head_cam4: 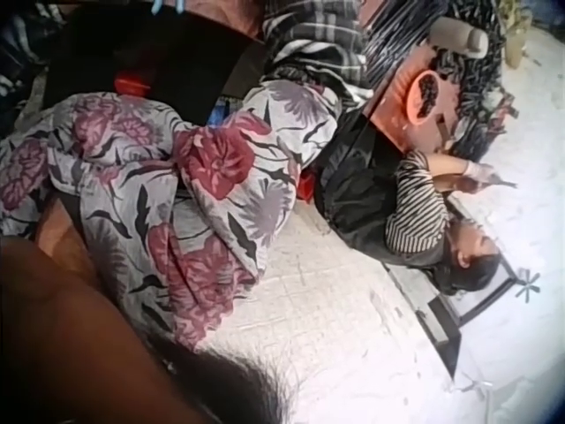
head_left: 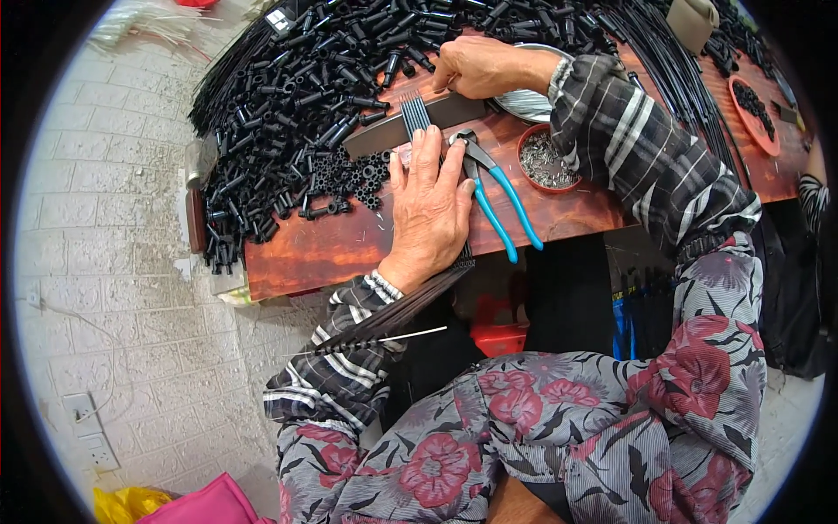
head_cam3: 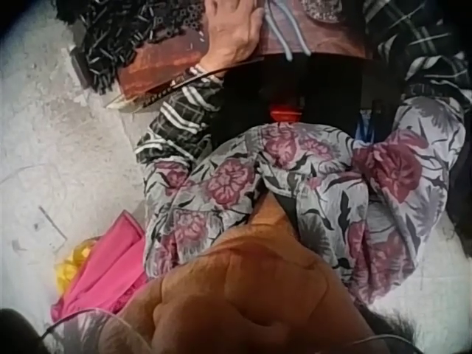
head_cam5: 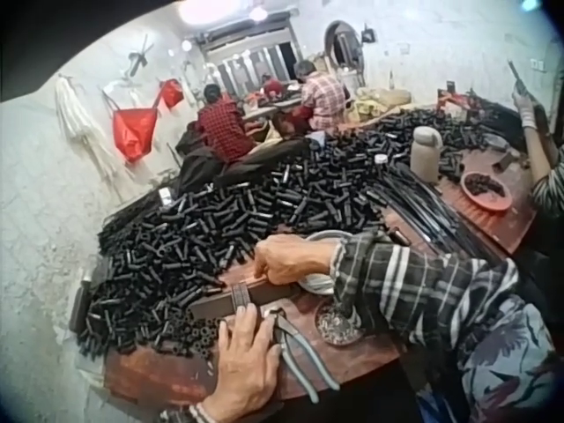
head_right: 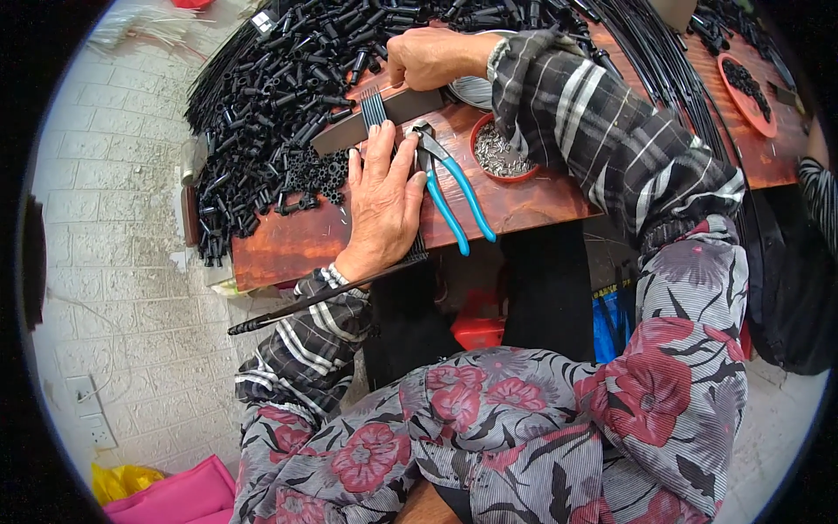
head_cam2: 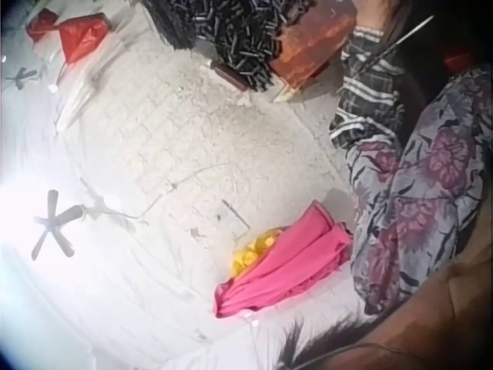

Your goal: Assemble small plastic components by grouping strips and attaching clips or connectors.

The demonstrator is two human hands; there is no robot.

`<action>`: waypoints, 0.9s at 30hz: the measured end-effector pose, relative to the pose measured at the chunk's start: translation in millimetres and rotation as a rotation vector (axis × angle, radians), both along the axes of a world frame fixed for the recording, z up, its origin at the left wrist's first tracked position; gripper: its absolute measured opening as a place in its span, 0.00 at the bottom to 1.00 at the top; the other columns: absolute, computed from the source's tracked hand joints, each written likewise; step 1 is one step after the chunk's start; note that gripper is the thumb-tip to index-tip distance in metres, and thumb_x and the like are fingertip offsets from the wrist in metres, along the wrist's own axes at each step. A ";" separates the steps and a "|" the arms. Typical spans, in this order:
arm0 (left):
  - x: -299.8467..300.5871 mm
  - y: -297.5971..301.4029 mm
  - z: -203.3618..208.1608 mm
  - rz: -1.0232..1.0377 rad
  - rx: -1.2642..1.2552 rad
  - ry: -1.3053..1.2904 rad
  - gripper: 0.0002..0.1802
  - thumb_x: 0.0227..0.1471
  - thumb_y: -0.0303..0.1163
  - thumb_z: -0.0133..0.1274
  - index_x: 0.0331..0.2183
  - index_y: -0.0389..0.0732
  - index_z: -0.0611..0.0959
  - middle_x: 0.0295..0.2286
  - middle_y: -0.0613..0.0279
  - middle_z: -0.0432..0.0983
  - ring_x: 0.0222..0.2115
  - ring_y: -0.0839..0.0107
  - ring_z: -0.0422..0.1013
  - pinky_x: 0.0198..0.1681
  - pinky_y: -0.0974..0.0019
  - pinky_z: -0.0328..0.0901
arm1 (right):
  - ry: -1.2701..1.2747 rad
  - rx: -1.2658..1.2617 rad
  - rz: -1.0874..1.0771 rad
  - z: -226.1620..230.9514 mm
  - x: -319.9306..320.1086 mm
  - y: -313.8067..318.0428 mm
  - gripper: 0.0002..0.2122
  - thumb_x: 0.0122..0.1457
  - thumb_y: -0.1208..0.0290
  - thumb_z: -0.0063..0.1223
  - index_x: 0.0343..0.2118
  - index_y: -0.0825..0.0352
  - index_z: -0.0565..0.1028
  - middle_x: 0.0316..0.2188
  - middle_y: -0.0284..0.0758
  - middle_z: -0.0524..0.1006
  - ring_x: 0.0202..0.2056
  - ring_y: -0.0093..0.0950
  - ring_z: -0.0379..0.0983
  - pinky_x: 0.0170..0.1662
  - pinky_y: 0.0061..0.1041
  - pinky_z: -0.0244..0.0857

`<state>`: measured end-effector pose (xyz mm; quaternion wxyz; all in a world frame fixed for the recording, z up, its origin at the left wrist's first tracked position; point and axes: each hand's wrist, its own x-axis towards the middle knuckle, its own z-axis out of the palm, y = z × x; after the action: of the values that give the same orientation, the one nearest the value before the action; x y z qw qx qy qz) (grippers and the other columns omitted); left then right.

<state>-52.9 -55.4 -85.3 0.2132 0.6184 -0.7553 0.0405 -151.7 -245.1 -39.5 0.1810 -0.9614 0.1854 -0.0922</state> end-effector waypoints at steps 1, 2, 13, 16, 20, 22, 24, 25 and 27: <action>0.8 0.8 0.1 -0.003 0.002 0.003 0.24 0.46 0.32 0.46 0.47 0.36 0.66 0.50 0.45 0.52 0.54 0.52 0.47 0.54 0.47 0.39 | -0.022 -0.007 -0.006 -1.2 1.3 2.4 0.15 0.40 0.83 0.43 0.33 0.65 0.76 0.25 0.45 0.74 0.28 0.36 0.72 0.31 0.28 0.63; -0.5 0.8 0.2 -0.015 0.004 0.010 0.24 0.46 0.31 0.46 0.47 0.36 0.66 0.50 0.45 0.52 0.54 0.52 0.47 0.54 0.47 0.39 | -0.040 -0.013 -0.020 -2.2 -0.9 4.5 0.14 0.41 0.82 0.43 0.33 0.65 0.76 0.24 0.45 0.73 0.28 0.36 0.72 0.30 0.29 0.63; -2.5 -1.1 -1.7 0.006 0.012 0.023 0.23 0.48 0.31 0.44 0.48 0.38 0.66 0.51 0.47 0.52 0.55 0.54 0.46 0.55 0.50 0.38 | -0.201 -0.006 -0.020 -9.0 3.8 3.6 0.10 0.41 0.80 0.46 0.29 0.70 0.76 0.25 0.45 0.75 0.30 0.36 0.73 0.34 0.28 0.65; -3.5 -1.8 0.1 -0.006 -0.001 0.030 0.23 0.48 0.32 0.44 0.48 0.38 0.66 0.51 0.47 0.52 0.55 0.54 0.46 0.55 0.50 0.37 | -0.151 -0.044 -0.050 -4.7 3.7 2.9 0.11 0.38 0.81 0.46 0.27 0.72 0.76 0.23 0.45 0.75 0.28 0.35 0.73 0.32 0.28 0.65; -2.0 -0.9 -0.8 -0.024 -0.014 0.018 0.24 0.46 0.32 0.46 0.47 0.36 0.66 0.50 0.44 0.52 0.54 0.51 0.48 0.54 0.46 0.39 | -0.120 -0.019 -0.032 -1.0 6.6 2.5 0.11 0.36 0.82 0.45 0.26 0.72 0.76 0.21 0.46 0.74 0.27 0.35 0.73 0.31 0.28 0.65; -4.7 -2.3 -0.3 -0.039 -0.015 0.029 0.24 0.46 0.32 0.46 0.47 0.35 0.66 0.50 0.44 0.52 0.54 0.51 0.48 0.54 0.46 0.39 | -0.068 -0.018 -0.052 -0.2 5.5 1.1 0.11 0.37 0.81 0.45 0.25 0.72 0.76 0.21 0.45 0.75 0.27 0.34 0.73 0.32 0.28 0.66; -3.4 -1.9 0.5 -0.027 -0.006 0.017 0.24 0.46 0.32 0.46 0.47 0.35 0.67 0.50 0.44 0.52 0.53 0.51 0.48 0.54 0.46 0.39 | -0.100 0.022 -0.024 -3.0 9.6 -1.4 0.10 0.37 0.80 0.46 0.26 0.72 0.76 0.21 0.45 0.75 0.27 0.34 0.73 0.32 0.28 0.65; -2.9 -1.9 0.4 -0.026 -0.004 0.016 0.24 0.46 0.32 0.46 0.47 0.35 0.67 0.50 0.44 0.52 0.53 0.51 0.48 0.54 0.46 0.39 | -0.129 0.060 0.002 -4.7 11.5 -2.4 0.10 0.38 0.79 0.47 0.27 0.72 0.76 0.22 0.45 0.75 0.27 0.34 0.73 0.32 0.28 0.65; -2.2 -2.2 0.2 -0.027 -0.020 0.018 0.24 0.46 0.32 0.46 0.46 0.35 0.67 0.50 0.44 0.52 0.53 0.51 0.48 0.53 0.46 0.39 | -0.121 0.020 -0.025 -7.0 17.4 -3.3 0.10 0.39 0.77 0.50 0.28 0.71 0.76 0.22 0.44 0.75 0.27 0.34 0.73 0.32 0.29 0.65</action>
<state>-55.1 -57.7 -85.1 0.2267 0.6064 -0.7611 0.0395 -134.3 -248.4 -46.5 0.2002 -0.9499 0.1872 -0.1505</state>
